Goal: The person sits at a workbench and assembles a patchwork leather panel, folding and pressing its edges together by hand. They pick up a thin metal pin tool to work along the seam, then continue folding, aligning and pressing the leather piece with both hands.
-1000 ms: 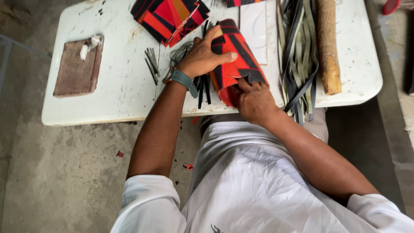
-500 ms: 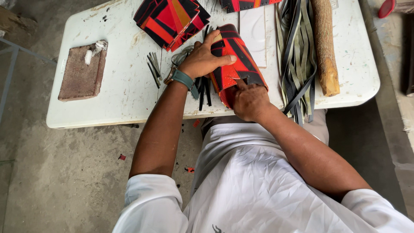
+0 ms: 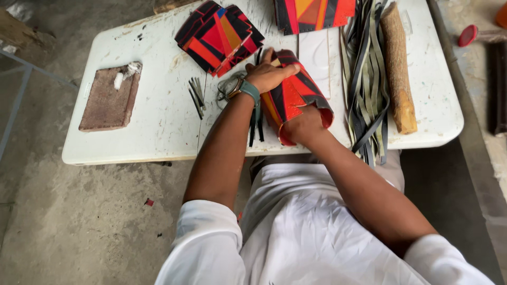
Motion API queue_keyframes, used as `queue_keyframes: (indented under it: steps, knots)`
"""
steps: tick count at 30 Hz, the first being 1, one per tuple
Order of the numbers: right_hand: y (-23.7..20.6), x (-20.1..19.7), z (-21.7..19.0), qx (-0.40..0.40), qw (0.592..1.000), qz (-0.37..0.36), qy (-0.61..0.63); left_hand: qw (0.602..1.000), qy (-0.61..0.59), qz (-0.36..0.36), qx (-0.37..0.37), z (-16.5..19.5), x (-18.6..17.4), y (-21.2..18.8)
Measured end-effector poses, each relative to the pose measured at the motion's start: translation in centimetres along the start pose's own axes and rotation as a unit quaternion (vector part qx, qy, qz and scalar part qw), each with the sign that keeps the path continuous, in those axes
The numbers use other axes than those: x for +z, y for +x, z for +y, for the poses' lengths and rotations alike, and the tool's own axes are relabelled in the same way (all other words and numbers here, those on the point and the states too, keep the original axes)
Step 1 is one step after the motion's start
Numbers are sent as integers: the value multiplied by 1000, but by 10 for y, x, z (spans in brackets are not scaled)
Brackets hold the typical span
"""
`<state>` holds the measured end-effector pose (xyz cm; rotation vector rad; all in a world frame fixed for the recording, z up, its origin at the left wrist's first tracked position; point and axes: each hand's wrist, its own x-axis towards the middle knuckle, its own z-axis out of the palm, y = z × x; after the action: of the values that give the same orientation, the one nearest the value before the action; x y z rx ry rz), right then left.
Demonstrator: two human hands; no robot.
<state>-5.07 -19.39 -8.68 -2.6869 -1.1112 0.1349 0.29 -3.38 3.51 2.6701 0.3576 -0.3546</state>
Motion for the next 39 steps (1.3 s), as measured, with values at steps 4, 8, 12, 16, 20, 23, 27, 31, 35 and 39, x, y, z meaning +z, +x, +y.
queue_keyframes:
  steps: [4,8,12,16,20,23,27,31,35,39]
  knots:
    - [-27,4,-5,-119,949,285,-66,996,-79,-28,14,-22,-22,14]
    - [-7,7,-10,-86,991,97,24,992,-94,-82,10,-36,-34,7]
    - [38,-5,-21,-31,998,-54,-20,993,-79,-86,14,-35,-37,9]
    - [44,-28,-29,45,996,-65,39,996,-42,-81,-16,-35,-38,31]
    - [9,-48,-35,52,993,-108,3,996,-25,-85,-24,-43,-36,48]
    - [-26,-54,-40,24,999,-29,-9,996,-3,-86,-12,-47,-38,48]
    - [-40,-54,-44,-39,997,73,-7,993,-23,-116,-20,-44,-42,40]
    - [-26,-47,-41,-88,995,52,20,996,2,-91,-24,-39,-46,34]
    - [-14,-39,-32,-109,991,69,-23,996,-6,-91,-20,-45,-44,35]
    - [12,-40,-32,49,997,-58,19,996,-26,-80,-26,-54,-40,41]
